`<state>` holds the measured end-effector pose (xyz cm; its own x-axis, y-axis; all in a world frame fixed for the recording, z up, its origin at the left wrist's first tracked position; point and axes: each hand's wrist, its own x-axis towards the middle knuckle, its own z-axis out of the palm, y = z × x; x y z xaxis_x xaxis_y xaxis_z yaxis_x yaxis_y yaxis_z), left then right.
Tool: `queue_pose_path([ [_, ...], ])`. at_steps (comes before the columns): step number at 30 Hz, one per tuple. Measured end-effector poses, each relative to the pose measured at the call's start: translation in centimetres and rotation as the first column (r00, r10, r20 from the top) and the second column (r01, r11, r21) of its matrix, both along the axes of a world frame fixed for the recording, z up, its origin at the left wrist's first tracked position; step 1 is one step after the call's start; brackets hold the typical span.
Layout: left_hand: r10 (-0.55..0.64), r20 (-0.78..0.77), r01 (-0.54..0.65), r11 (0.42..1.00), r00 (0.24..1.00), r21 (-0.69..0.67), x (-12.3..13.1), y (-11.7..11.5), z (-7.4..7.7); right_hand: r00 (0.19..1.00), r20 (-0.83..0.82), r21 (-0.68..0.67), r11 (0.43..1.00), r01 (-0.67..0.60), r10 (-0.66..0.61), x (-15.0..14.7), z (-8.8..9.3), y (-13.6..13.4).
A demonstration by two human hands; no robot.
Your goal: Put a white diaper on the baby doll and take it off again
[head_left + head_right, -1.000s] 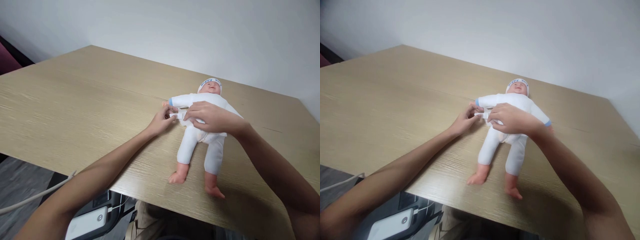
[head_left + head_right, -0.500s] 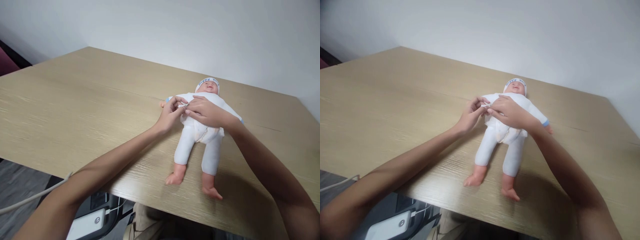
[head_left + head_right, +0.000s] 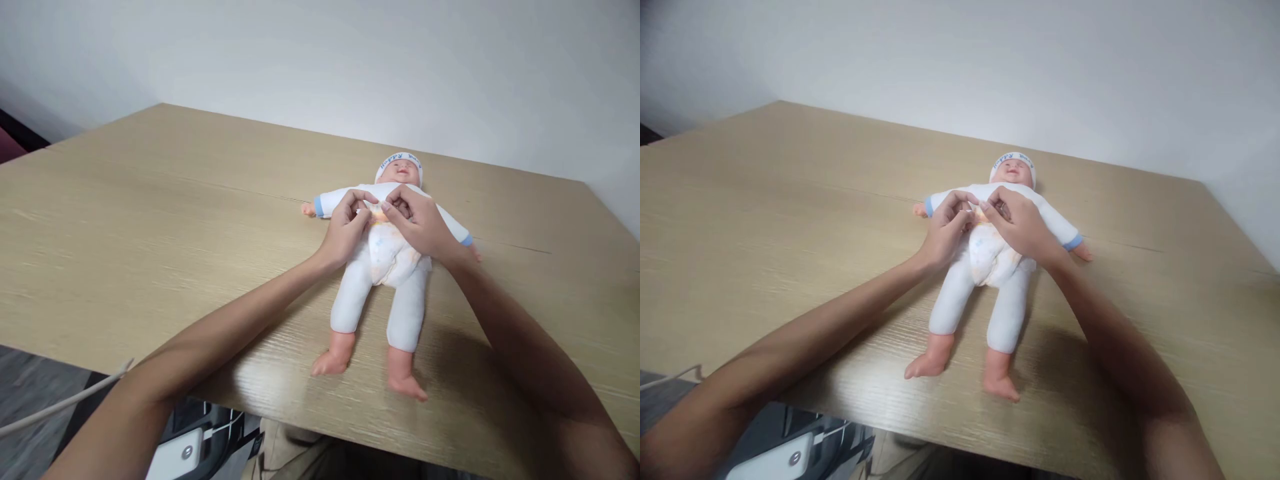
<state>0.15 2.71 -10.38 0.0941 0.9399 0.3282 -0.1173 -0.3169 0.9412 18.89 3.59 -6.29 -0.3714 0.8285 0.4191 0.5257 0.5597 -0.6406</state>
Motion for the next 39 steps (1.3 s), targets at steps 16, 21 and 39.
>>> queue_pose_path([
  [16, -0.140, -0.036, 0.141, 0.990, 0.989, 0.028, -0.9, 1.0, -0.9, 0.999, 0.041, -0.153, 0.988, -0.011, 0.017, -0.4, -0.1, 0.4],
  [21, -0.112, -0.081, 0.113, 0.994, 0.990, 0.002, -2.0, 1.8, -1.8, 0.998, 0.054, -0.145, 0.989, 0.024, -0.016, -0.2, -0.5, 0.6],
  [39, -0.145, -0.166, 0.130, 0.987, 0.975, -0.097, -2.8, 3.2, -3.5, 0.998, 0.055, -0.141, 0.990, 0.028, -0.021, -0.5, -0.4, 0.4],
])
